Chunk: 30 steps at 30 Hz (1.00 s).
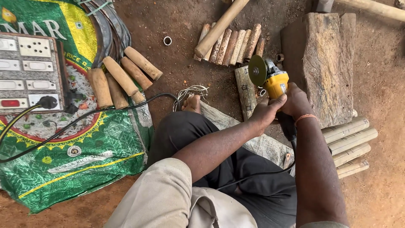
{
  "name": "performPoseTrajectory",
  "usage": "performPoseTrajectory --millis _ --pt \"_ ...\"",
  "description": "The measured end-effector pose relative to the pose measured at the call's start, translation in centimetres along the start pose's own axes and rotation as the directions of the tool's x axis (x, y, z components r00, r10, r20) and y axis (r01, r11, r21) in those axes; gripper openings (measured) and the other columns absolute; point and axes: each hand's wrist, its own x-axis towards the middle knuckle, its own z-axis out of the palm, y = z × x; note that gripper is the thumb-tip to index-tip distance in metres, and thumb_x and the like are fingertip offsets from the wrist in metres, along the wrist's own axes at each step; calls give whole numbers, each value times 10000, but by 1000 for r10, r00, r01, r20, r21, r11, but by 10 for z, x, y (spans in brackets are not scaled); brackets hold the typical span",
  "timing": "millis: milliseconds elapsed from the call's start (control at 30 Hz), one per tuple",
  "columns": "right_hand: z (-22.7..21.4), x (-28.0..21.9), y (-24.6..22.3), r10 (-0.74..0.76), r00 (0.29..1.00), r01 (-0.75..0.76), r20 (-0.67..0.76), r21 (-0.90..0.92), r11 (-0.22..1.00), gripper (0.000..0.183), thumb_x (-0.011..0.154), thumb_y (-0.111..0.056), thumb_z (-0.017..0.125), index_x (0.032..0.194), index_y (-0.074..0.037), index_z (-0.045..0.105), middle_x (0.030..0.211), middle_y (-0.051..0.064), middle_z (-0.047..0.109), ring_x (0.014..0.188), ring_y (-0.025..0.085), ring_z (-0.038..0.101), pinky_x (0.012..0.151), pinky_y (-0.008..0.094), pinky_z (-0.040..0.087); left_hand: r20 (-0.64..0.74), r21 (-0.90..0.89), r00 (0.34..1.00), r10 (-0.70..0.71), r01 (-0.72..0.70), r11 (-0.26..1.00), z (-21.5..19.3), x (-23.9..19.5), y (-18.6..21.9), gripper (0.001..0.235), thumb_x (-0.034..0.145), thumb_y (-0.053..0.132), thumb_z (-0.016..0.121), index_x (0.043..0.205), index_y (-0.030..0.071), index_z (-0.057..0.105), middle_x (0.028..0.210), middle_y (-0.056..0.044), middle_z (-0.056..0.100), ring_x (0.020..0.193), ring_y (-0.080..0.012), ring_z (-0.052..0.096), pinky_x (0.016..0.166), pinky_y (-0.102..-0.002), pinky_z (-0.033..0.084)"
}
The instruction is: Using an angle grinder to smooth or shape the ends of bamboo pipe segments.
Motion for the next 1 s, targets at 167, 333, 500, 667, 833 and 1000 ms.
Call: performPoseTrajectory --millis 167,333,500,667,833,1000 --pt "5 12 -1 -31 1000 31 -2 -56 998 640 747 -187 925 1242 17 576 1093 279 731 1010 397 744 841 492 625 -30 -8 1000 9 -9 1000 -4 4 0 897 868 768 538 1335 5 476 1156 -176 609 1077 -248 697 835 -400 663" --pt "7 16 -4 -33 999 32 -1 -85 996 650 734 -162 925 1253 12 575 1087 275 738 1006 393 754 832 484 635 -25 -26 1000 9 -10 1000 -6 5 2 902 866 776 531 1355 22 453 1196 -178 589 1110 -254 688 874 -412 654" --pt "6 14 -8 14 1000 -14 7 -64 998 615 750 -166 916 1234 9 580 1106 282 728 1018 389 749 829 490 641 -4 -60 1000 1 -1 998 -6 3 6 887 892 744 514 1401 27 398 1263 -188 551 1170 -268 657 940 -435 629" --pt "8 20 -5 -6 1000 7 1 -113 994 622 752 -167 925 1225 13 563 1109 297 719 1034 404 739 840 492 635 7 -49 1000 -2 2 999 -6 3 6 892 902 738 492 1428 27 376 1278 -195 543 1192 -285 643 964 -461 612" --pt "8 21 -5 0 1000 -1 -7 -103 995 586 777 -167 905 1221 5 562 1112 301 719 1029 405 745 831 503 642 10 -51 1000 1 0 999 -7 4 6 892 914 735 477 1444 26 364 1291 -209 531 1239 -297 614 979 -481 604" --pt "4 19 -9 -7 1000 5 -11 -134 991 642 755 -198 934 1225 12 550 1132 309 701 1062 414 726 854 505 630 37 -56 999 18 -16 998 -7 1 10 888 927 729 455 1460 27 352 1306 -217 517 1252 -314 601 978 -489 601"
